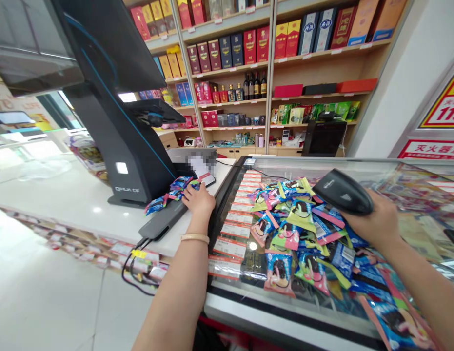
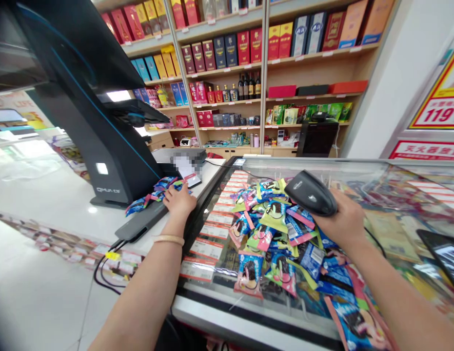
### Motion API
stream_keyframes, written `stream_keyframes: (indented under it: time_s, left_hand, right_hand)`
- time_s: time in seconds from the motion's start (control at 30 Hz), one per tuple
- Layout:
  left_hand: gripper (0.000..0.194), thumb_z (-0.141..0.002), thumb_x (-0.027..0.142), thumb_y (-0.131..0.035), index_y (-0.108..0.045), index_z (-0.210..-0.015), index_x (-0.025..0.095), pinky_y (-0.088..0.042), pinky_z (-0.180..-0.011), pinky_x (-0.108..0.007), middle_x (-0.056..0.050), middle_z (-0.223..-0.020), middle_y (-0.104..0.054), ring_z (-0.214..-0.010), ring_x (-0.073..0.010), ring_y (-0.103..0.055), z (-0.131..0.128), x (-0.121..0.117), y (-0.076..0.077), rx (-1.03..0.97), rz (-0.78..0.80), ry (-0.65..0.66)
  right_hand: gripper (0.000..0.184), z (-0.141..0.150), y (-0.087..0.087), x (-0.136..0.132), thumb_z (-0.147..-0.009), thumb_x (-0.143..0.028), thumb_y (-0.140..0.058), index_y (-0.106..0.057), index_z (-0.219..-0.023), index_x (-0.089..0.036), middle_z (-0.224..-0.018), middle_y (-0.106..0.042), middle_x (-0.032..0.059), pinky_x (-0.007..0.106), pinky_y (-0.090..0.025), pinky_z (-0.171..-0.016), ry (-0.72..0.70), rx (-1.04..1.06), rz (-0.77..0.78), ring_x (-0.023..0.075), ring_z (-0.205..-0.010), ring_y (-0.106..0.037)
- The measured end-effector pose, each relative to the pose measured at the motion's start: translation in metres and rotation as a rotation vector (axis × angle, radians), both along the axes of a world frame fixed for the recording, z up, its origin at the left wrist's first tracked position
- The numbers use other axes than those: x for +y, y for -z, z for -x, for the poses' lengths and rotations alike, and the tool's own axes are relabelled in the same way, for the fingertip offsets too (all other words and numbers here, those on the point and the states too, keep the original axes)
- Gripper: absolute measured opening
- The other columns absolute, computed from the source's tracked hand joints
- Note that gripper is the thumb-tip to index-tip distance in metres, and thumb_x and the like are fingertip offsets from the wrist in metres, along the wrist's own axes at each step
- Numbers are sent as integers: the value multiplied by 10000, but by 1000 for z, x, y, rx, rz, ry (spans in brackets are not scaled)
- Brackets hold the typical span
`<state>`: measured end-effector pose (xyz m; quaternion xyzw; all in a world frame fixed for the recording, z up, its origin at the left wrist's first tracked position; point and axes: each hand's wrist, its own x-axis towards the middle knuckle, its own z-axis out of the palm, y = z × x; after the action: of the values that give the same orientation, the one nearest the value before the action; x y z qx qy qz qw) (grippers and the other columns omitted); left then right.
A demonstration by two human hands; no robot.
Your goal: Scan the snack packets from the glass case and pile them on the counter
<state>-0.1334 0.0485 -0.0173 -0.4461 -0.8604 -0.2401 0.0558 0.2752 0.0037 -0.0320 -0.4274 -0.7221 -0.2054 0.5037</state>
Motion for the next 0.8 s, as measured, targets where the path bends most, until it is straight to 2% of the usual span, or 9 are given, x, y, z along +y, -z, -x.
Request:
stream_keyframes:
  time_s: [0.13, 0.27, 0.37, 0.47, 0.53, 0.6, 0.67, 0.73, 0.8]
  left_hand:
    - [471, -901, 151, -522, -665, -1348, 185, -332, -1170, -561, -253, -1564, -413, -1492, -407, -353, 10, 3, 7, 3, 53, 8]
    - [447, -888, 110, -498, -699, -1287, 110, -407, -1106, -510, -292, -1449, -494, -1387, -410, -453, 11, 0, 5, 2, 42, 38]
    - [457, -863, 94, -517, -691, -1286, 84, -422, -1084, -513, -300, -1403, -528, -1339, -418, -484, 10, -1, 2, -1, 24, 61]
    - [479, -822, 77, -558, -685, -1284, 66, -392, -1118, -546, -305, -1403, -531, -1357, -430, -469, 7, 0, -3, -40, -63, 107]
    - [482, -787, 72, -590, -699, -1256, 88, -373, -1152, -557, -277, -1418, -532, -1373, -416, -468, 2, 3, -7, -144, -199, 151]
    - [426, -775, 93, -609, -724, -1184, 132, -420, -1143, -536, -213, -1360, -589, -1315, -369, -537, -8, 6, -12, -355, -374, 234]
    - [330, -813, 145, -605, -721, -1121, 164, -531, -1049, -495, -137, -1182, -668, -1129, -292, -653, -22, 6, -15, -704, -514, 360]
    - [300, -855, 176, -596, -687, -1140, 188, -618, -908, -430, -59, -973, -685, -876, -198, -700, -39, 2, -17, -1133, -550, 482]
    - [365, -874, 150, -590, -635, -1229, 221, -648, -805, -347, -5, -844, -664, -703, -123, -681, -55, -4, -18, -1511, -519, 535]
  right_hand:
    - [168, 2, -1, -1, -871, -398, -661, -568, -791, -282, -674, -634, 70, 397, -458, -562, -22, -12, 0, 289, -618, -648]
    - [179, 2, -1, 0, -878, -433, -659, -610, -803, -278, -632, -613, 49, 382, -456, -545, -33, -13, -16, 265, -585, -623]
    - [179, 2, -1, 1, -860, -442, -671, -649, -828, -268, -620, -613, 34, 364, -448, -533, -24, -8, -22, 246, -566, -610]
    - [172, 2, -1, 2, -849, -426, -669, -648, -820, -258, -638, -625, 32, 354, -459, -547, -17, -12, -37, 238, -578, -617]
    - [166, 2, -1, 2, -847, -411, -667, -641, -812, -251, -650, -632, 33, 350, -460, -554, -6, -12, -45, 231, -580, -618]
    - [158, 3, -2, 2, -836, -398, -675, -639, -817, -245, -661, -637, 30, 344, -461, -560, 3, -5, -45, 223, -581, -618]
    - [169, 4, -2, 1, -817, -400, -699, -641, -828, -241, -676, -648, 27, 336, -471, -571, 0, 0, -33, 216, -597, -628]
    - [208, 4, -3, 1, -794, -421, -732, -647, -847, -239, -700, -666, 28, 331, -487, -586, -12, 6, -20, 217, -630, -647]
    - [255, 5, -3, 1, -779, -449, -758, -658, -879, -236, -721, -682, 30, 326, -495, -588, -30, 12, -11, 216, -648, -659]
